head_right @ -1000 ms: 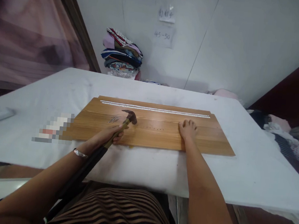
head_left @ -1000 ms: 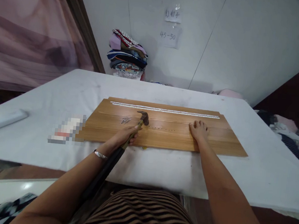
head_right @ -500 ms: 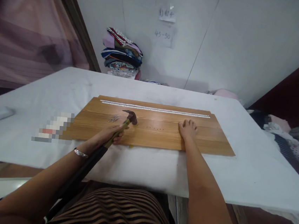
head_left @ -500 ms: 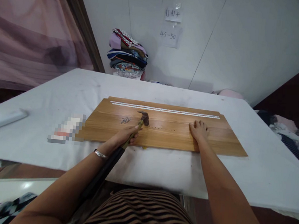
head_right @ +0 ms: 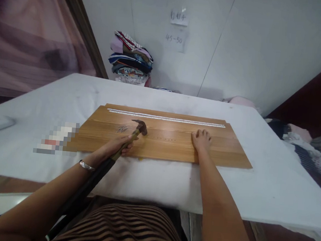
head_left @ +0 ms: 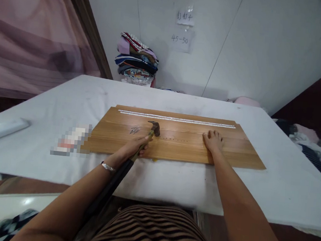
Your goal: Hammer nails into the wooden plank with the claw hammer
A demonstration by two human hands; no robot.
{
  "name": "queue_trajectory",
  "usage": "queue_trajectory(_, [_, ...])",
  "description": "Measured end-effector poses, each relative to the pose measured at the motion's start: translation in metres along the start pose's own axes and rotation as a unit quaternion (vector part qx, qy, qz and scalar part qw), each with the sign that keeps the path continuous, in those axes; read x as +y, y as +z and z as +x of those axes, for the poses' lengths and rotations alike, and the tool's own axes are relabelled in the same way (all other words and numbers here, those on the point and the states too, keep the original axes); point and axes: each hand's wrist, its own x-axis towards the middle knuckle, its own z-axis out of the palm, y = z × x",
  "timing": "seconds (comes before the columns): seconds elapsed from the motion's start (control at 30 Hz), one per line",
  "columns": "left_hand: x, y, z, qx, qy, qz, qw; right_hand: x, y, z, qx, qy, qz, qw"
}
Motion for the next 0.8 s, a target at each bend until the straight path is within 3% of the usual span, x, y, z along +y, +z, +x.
queue_trajectory(0.6, [0.0026, 0.0016, -0.0040, -0.015, 0.007, 0.000, 1.000, -0.0001, 0.0002, 0.0004, -0.003, -0.002, -0.002, 1.000])
queue_trajectory(0.8, [0.0040, 0.0037, -0.0034, 0.003, 0.002, 0.012, 1.000, 0.0012, 0.0026, 0.0016, -0.002, 0.000, -0.001, 1.000])
